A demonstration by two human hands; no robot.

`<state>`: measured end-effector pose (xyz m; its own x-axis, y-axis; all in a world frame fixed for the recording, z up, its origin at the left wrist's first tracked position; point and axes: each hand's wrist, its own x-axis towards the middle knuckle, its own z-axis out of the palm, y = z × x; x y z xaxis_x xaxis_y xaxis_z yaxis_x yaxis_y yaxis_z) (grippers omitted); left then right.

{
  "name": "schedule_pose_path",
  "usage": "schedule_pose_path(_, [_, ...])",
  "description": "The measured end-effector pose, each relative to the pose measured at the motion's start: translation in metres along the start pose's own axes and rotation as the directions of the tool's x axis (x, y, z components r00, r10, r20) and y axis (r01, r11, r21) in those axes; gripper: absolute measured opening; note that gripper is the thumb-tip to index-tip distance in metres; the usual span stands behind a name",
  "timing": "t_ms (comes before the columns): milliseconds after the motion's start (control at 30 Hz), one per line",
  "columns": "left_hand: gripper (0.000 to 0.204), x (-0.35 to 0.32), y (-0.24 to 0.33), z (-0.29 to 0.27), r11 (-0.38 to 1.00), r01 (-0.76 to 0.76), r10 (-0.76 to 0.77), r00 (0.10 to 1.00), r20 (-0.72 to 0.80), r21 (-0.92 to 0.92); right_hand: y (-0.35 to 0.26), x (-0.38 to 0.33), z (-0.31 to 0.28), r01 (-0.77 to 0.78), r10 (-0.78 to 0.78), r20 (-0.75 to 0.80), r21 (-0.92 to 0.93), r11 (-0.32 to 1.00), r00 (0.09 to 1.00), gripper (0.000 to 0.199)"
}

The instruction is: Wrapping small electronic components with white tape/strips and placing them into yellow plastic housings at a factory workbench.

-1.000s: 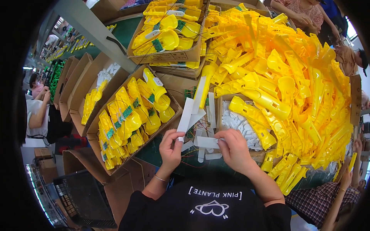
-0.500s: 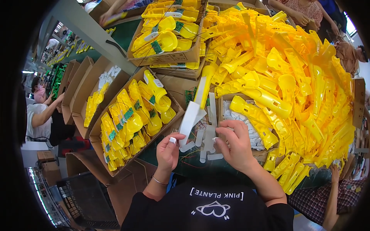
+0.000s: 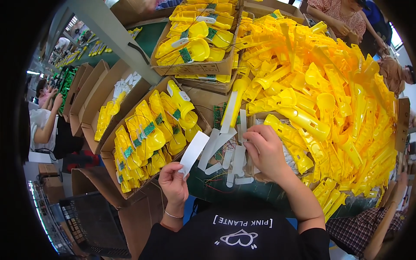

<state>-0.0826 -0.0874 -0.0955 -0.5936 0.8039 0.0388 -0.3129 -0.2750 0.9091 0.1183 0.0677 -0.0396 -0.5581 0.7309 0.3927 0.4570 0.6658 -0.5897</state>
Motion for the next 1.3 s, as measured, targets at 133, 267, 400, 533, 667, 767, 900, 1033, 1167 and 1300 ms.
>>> schedule_pose_path(133, [0.012,-0.006,0.003,-0.003,0.996,0.079,-0.077,0.996,-0.042,0.034,0.002,0.021,0.008,0.050,-0.043,0.093,-0.070,0.996,0.995,0.024])
schedule_pose_path(267, [0.016,-0.003,0.009,0.002,0.997,0.057,-0.058,0.998,-0.031,-0.044,0.002,0.033,0.036,0.161,-0.145,0.114,-0.145,0.976,0.983,0.024])
schedule_pose_path(400, [0.016,0.005,0.015,0.008,0.991,-0.007,-0.008,0.993,0.114,0.135,0.023,0.036,0.038,0.202,-0.187,0.105,-0.160,0.966,0.977,0.017])
schedule_pose_path(533, [0.026,0.009,0.010,0.011,0.905,-0.072,-0.033,0.971,0.238,0.418,0.013,0.042,-0.003,-0.125,0.139,-0.261,0.068,0.990,0.955,0.005])
schedule_pose_path(667, [0.033,0.022,-0.008,0.021,0.720,-0.316,0.084,0.924,0.373,0.619,0.003,0.035,-0.035,-0.308,0.399,-0.080,0.506,0.806,0.913,0.007])
schedule_pose_path(767, [0.029,0.026,-0.022,0.021,0.711,-0.198,-0.065,0.937,0.343,0.675,0.001,0.033,-0.024,-0.520,0.411,0.333,0.382,0.764,0.849,0.009])
schedule_pose_path(900, [0.021,0.028,-0.031,0.021,0.526,-0.462,0.081,0.863,0.499,0.714,0.031,0.039,0.008,0.011,0.002,0.081,-0.158,0.987,0.997,0.011])
schedule_pose_path(1033, [0.017,0.025,-0.030,0.022,0.522,-0.473,0.142,0.869,0.474,0.710,0.050,0.061,0.039,0.119,0.019,0.258,-0.507,0.853,0.966,0.009])
schedule_pose_path(1167, [0.018,0.015,-0.033,0.015,0.666,-0.311,0.134,0.944,0.301,0.678,0.054,0.069,0.045,0.007,0.175,0.333,-0.481,0.877,0.927,0.014])
schedule_pose_path(1300, [0.023,0.016,-0.036,0.012,0.679,-0.281,0.062,0.942,0.328,0.678,0.060,0.068,0.046,0.021,0.166,0.367,-0.456,0.890,0.915,0.020])
